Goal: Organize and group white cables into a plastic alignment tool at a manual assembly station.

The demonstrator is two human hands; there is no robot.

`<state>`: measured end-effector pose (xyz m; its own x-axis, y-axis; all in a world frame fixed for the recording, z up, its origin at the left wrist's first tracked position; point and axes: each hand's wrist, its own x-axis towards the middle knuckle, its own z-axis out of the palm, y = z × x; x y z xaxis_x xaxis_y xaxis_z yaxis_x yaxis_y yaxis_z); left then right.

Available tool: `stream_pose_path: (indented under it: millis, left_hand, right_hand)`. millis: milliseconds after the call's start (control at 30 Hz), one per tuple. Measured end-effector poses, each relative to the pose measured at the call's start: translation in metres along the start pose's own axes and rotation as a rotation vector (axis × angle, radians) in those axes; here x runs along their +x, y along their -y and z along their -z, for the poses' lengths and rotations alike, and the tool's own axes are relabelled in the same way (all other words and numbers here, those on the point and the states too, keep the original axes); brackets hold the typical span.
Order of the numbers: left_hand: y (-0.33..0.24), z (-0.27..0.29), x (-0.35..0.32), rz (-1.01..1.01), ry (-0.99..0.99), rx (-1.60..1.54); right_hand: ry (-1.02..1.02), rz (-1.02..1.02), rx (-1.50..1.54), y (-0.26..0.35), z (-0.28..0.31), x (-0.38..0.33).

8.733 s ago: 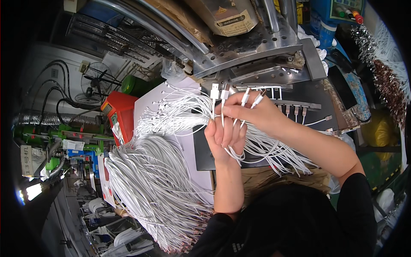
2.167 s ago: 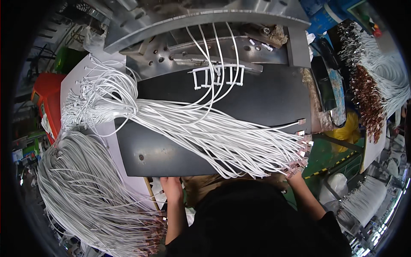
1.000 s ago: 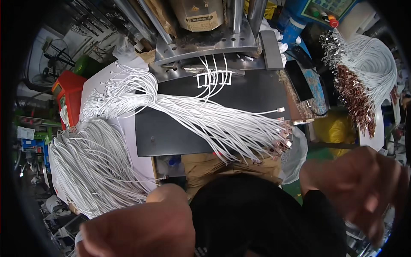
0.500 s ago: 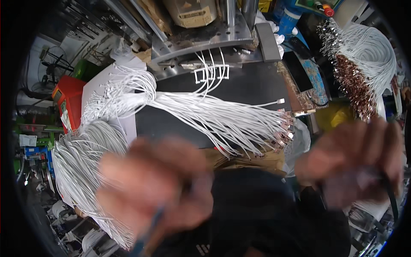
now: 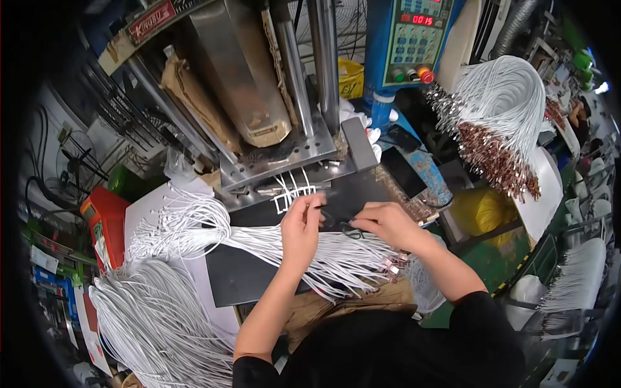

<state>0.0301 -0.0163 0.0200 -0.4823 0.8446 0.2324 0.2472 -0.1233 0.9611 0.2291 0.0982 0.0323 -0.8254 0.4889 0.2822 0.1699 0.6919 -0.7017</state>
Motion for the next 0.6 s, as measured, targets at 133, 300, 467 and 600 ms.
stream_pose_path:
  millis: [133, 300, 467, 600]
  left_hand:
    - [0.019, -0.031, 0.038, 0.093, -0.002, -0.362]
    - [0.077, -0.116, 0.098, 0.270, 0.071, -0.284]
    - [0.098, -0.140, 0.136, 0.209, -0.040, 0.071]
    - [0.065, -0.142, 0.133, 0.319, -0.094, -0.103]
  right_hand:
    - [-0.267, -0.427, 0.471, -0.042, 0.031, 0.025]
    - [-0.457, -0.440, 0.546, -0.117, 0.036, 0.075]
    - [-0.409, -0.233, 0.040, -0.150, 0.005, 0.102]
    - [-0.463, -0.189, -0.120, -0.158, -0.001, 0.099]
